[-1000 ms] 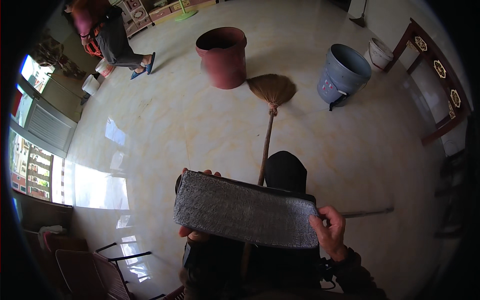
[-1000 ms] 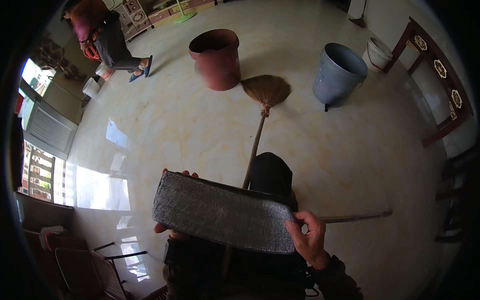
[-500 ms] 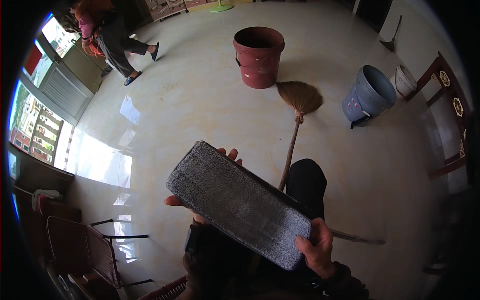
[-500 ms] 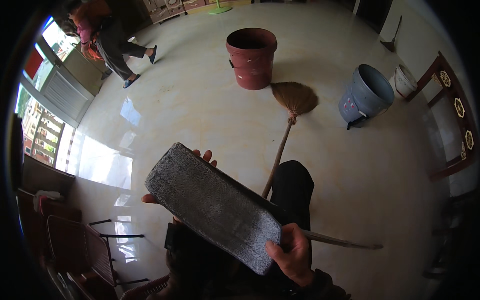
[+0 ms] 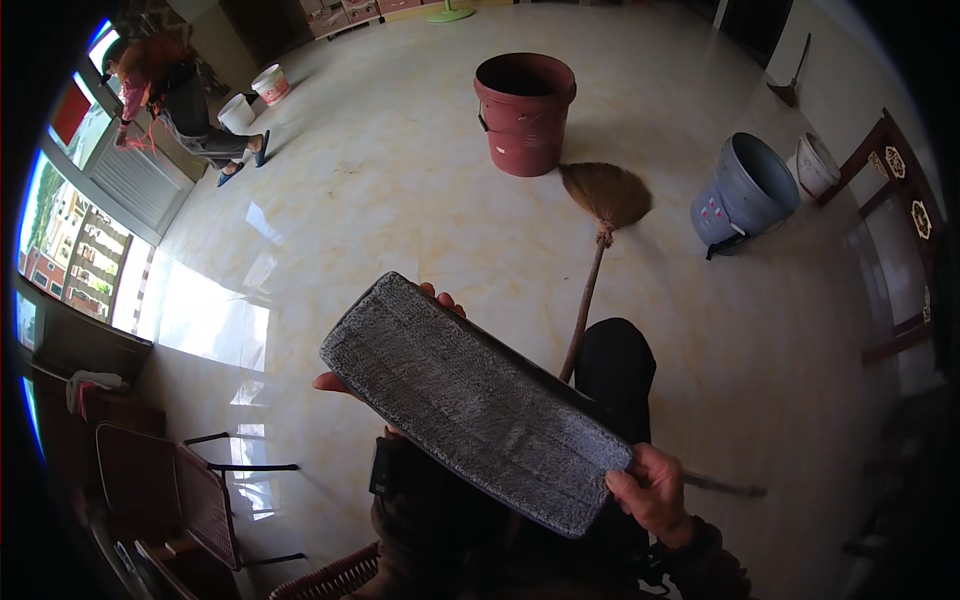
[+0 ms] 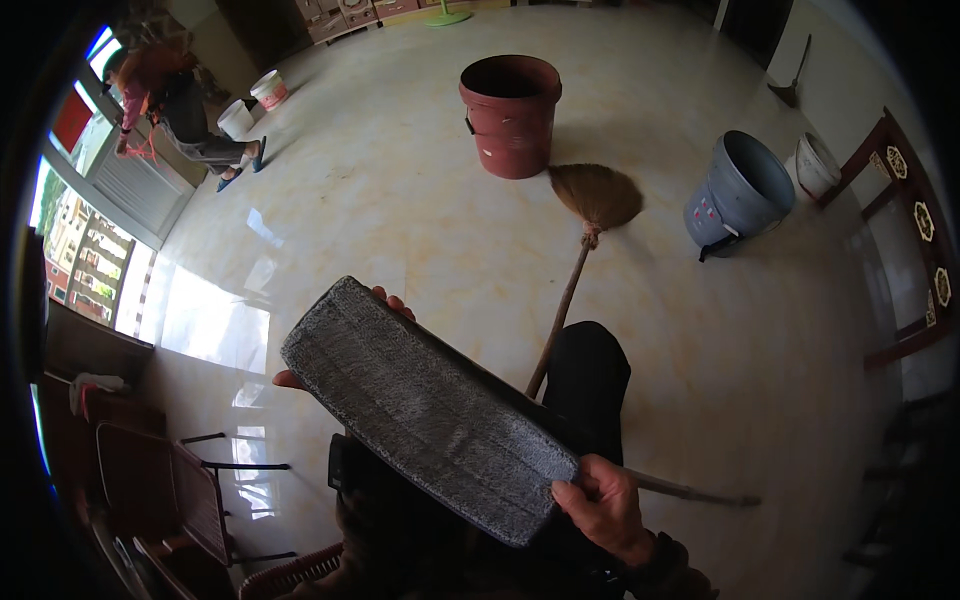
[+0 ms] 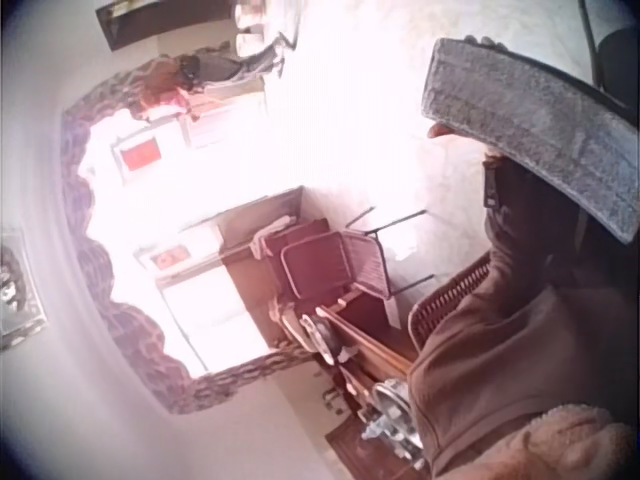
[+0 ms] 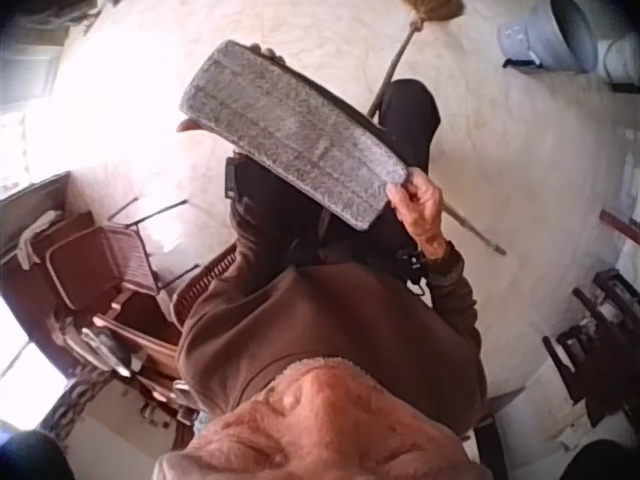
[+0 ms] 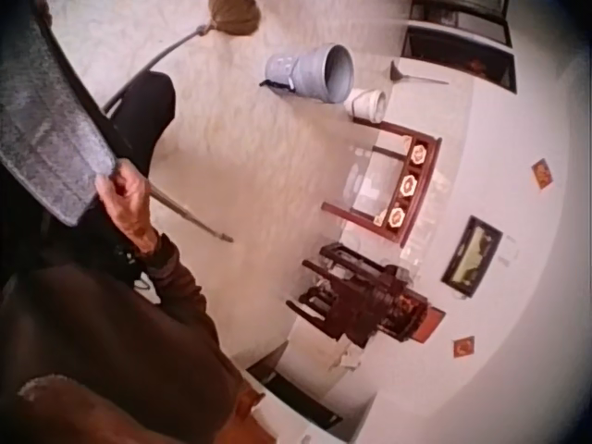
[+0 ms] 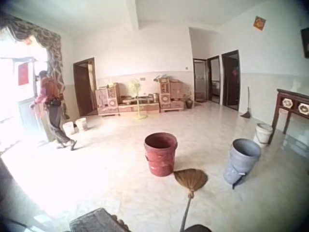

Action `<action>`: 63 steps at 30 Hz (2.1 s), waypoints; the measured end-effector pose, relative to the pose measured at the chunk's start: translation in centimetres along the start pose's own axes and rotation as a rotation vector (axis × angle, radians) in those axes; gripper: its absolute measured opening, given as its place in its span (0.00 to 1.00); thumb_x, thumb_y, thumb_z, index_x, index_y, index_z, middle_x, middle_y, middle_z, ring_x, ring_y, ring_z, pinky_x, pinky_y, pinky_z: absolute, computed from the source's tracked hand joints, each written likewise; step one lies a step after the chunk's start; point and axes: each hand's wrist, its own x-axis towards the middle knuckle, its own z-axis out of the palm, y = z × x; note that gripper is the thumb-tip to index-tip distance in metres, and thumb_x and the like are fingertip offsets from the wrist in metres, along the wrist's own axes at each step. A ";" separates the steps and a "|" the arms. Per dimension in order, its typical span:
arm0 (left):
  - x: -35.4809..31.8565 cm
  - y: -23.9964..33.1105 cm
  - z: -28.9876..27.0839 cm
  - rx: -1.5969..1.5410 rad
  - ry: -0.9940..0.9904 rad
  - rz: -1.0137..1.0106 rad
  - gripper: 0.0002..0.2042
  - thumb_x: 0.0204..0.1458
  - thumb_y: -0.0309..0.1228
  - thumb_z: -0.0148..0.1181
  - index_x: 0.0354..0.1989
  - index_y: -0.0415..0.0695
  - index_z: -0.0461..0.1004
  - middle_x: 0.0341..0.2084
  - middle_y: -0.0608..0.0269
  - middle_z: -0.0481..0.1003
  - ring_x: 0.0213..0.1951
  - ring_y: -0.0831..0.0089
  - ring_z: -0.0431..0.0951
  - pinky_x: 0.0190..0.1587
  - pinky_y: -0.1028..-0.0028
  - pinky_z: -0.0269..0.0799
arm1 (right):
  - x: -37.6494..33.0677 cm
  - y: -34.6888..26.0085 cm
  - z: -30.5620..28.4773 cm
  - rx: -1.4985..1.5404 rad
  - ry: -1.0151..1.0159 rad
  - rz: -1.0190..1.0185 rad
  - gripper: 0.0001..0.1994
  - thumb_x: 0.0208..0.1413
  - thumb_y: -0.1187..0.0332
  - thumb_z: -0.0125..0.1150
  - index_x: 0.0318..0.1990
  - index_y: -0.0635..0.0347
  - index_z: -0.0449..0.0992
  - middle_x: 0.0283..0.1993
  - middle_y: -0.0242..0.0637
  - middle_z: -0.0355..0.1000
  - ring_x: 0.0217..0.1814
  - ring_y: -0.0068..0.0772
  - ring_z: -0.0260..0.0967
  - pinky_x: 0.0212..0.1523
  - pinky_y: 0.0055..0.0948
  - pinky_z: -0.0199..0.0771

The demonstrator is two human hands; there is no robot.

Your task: Assembling or fixing a mop by attaching a cleaning cloth and securing it with string to the mop head.

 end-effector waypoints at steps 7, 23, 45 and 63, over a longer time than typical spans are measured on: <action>-0.5 0.2 -0.7 -0.011 -0.031 -0.010 0.62 0.29 0.78 0.59 0.67 0.39 0.56 0.61 0.40 0.63 0.62 0.44 0.61 0.64 0.44 0.59 | -1.4 -4.2 0.9 -0.280 0.022 -0.501 0.07 0.50 0.71 0.65 0.32 0.68 0.78 0.21 0.36 0.75 0.22 0.21 0.72 0.23 0.24 0.70; -2.5 1.5 -3.0 0.002 0.142 0.009 0.59 0.34 0.80 0.50 0.64 0.38 0.62 0.58 0.46 0.67 0.57 0.50 0.68 0.60 0.48 0.65 | 1.0 1.8 1.0 0.153 0.259 -0.065 0.21 0.44 0.64 0.50 0.44 0.70 0.69 0.41 0.37 0.70 0.44 0.26 0.66 0.49 0.29 0.67; -2.2 -0.5 3.2 0.284 0.428 0.003 0.67 0.27 0.82 0.50 0.72 0.43 0.47 0.68 0.52 0.55 0.67 0.58 0.58 0.68 0.53 0.54 | -1.0 -6.2 -2.2 0.031 0.510 -0.375 0.27 0.53 0.59 0.46 0.58 0.66 0.65 0.57 0.48 0.65 0.57 0.37 0.65 0.54 0.40 0.70; -2.1 7.2 4.0 0.900 0.320 -0.402 0.23 0.58 0.41 0.62 0.55 0.36 0.72 0.48 0.57 0.76 0.50 0.72 0.75 0.55 0.71 0.69 | -0.5 -1.4 -2.2 0.095 0.461 -0.177 0.26 0.53 0.59 0.44 0.56 0.65 0.67 0.52 0.42 0.69 0.52 0.34 0.67 0.53 0.37 0.69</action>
